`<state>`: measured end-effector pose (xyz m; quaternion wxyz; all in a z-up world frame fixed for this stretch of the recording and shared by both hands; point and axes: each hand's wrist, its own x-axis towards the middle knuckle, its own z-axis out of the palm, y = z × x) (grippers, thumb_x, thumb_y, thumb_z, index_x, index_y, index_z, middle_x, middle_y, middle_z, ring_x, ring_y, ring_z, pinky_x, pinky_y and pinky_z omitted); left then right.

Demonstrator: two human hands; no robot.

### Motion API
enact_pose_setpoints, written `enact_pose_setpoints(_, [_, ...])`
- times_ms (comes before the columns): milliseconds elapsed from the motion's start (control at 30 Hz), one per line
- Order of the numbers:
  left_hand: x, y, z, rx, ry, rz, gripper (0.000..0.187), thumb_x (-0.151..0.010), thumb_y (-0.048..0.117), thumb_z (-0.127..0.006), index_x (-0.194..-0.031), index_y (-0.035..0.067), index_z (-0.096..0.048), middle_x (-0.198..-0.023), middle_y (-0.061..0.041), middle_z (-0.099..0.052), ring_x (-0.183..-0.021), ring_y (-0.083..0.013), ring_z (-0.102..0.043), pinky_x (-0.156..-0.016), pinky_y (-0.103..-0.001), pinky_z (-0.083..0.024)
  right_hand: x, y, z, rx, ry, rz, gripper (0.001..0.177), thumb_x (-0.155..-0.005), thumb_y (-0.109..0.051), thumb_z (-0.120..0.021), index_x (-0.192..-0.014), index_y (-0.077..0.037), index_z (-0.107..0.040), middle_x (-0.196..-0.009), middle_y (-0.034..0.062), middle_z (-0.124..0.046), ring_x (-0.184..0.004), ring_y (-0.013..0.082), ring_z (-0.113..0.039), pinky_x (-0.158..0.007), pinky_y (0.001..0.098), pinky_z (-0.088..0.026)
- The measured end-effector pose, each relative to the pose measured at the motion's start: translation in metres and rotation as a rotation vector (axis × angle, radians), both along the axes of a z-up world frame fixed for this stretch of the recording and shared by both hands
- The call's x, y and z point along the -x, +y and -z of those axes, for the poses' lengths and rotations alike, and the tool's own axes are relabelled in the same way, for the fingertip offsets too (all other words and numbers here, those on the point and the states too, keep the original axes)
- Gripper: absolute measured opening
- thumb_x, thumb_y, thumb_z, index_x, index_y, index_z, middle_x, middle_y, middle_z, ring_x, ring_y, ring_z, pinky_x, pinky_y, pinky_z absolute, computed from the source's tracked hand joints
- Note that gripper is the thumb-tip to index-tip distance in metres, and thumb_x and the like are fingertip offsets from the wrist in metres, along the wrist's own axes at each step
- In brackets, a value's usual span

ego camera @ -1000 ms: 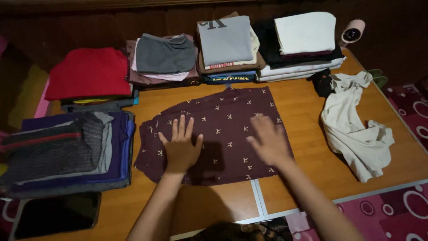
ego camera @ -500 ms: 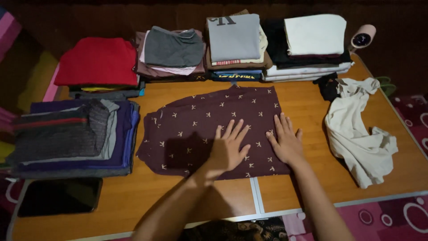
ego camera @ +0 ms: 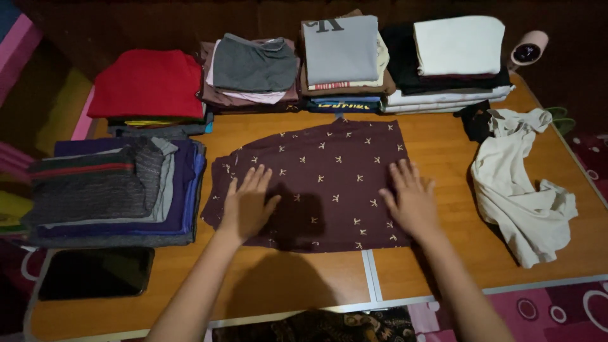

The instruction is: Folding various pieces of laundry on a table.

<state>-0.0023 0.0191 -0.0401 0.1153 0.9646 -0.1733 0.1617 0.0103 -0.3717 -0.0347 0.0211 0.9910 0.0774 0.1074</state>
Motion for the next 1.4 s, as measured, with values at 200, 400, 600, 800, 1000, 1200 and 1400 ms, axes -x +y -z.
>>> enact_pose_setpoints(200, [0.031,-0.007,-0.067,0.261,0.472,0.185,0.018,-0.088,0.026,-0.079,-0.092,0.011,-0.071,-0.1,-0.006,-0.07,-0.098,-0.0242,-0.069,-0.089,-0.042,-0.055,0.059,0.08,-0.053,-0.687,0.035,-0.487,0.02,-0.086,-0.017,-0.079,-0.102,-0.006,-0.073,-0.102,0.0094,-0.07,-0.099,0.0288,-0.068,-0.085,0.0391,-0.055])
enact_pose_setpoints(400, [0.04,-0.007,-0.044,0.396,0.32,0.434,0.018,-0.074,0.017,-0.084,-0.078,0.007,-0.07,-0.091,-0.01,-0.062,-0.091,-0.0328,-0.061,-0.077,-0.045,-0.05,0.065,0.103,-0.047,-0.651,0.257,-0.63,0.013,-0.084,-0.012,-0.078,-0.093,-0.003,-0.075,-0.091,0.0099,-0.066,-0.089,0.0297,-0.067,-0.075,0.0411,-0.055])
enact_pose_setpoints(600, [0.042,-0.002,-0.042,0.377,0.337,0.443,0.02,-0.074,0.019,-0.085,-0.082,0.007,-0.07,-0.093,-0.01,-0.061,-0.094,-0.0322,-0.06,-0.081,-0.045,-0.05,0.067,0.105,-0.045,-0.632,0.315,-0.571,0.011,-0.083,-0.011,-0.077,-0.09,-0.004,-0.073,-0.091,0.0095,-0.066,-0.092,0.0289,-0.066,-0.077,0.0417,-0.055])
enact_pose_setpoints(800, [0.046,0.0,-0.043,0.35,0.357,0.411,0.017,-0.075,0.019,-0.084,-0.083,0.009,-0.073,-0.095,-0.008,-0.062,-0.097,-0.031,-0.06,-0.083,-0.045,-0.049,0.071,0.104,-0.052,-0.664,0.308,-0.609,0.01,-0.088,-0.01,-0.073,-0.086,-0.003,-0.066,-0.089,0.0107,-0.063,-0.09,0.0295,-0.066,-0.077,0.0417,-0.054])
enact_pose_setpoints(1000, [0.048,0.007,-0.035,0.362,0.345,0.438,0.016,-0.078,0.017,-0.081,-0.089,0.008,-0.074,-0.096,-0.009,-0.065,-0.098,-0.0313,-0.062,-0.083,-0.043,-0.052,0.068,0.102,-0.041,-0.632,0.342,-0.648,0.012,-0.089,-0.011,-0.073,-0.088,-0.002,-0.065,-0.089,0.0111,-0.063,-0.089,0.0304,-0.065,-0.077,0.0423,-0.054])
enact_pose_setpoints(1200, [0.056,0.028,-0.04,0.481,0.271,0.442,0.022,-0.076,0.015,-0.081,-0.092,0.005,-0.07,-0.102,-0.011,-0.068,-0.102,-0.0319,-0.064,-0.087,-0.043,-0.053,0.065,0.103,-0.042,-0.687,0.476,-0.57,0.011,-0.092,-0.012,-0.069,-0.092,-0.003,-0.062,-0.093,0.0083,-0.064,-0.09,0.0263,-0.066,-0.077,0.0408,-0.054])
enact_pose_setpoints(1400, [0.061,0.032,-0.051,0.404,0.287,0.337,0.011,-0.079,0.006,-0.075,-0.088,0.005,-0.069,-0.1,-0.009,-0.07,-0.096,-0.0324,-0.066,-0.081,-0.043,-0.054,0.062,0.103,-0.043,-0.644,0.504,-0.579,0.014,-0.094,-0.013,-0.068,-0.091,-0.003,-0.059,-0.092,0.0093,-0.061,-0.09,0.0269,-0.065,-0.08,0.0401,-0.054])
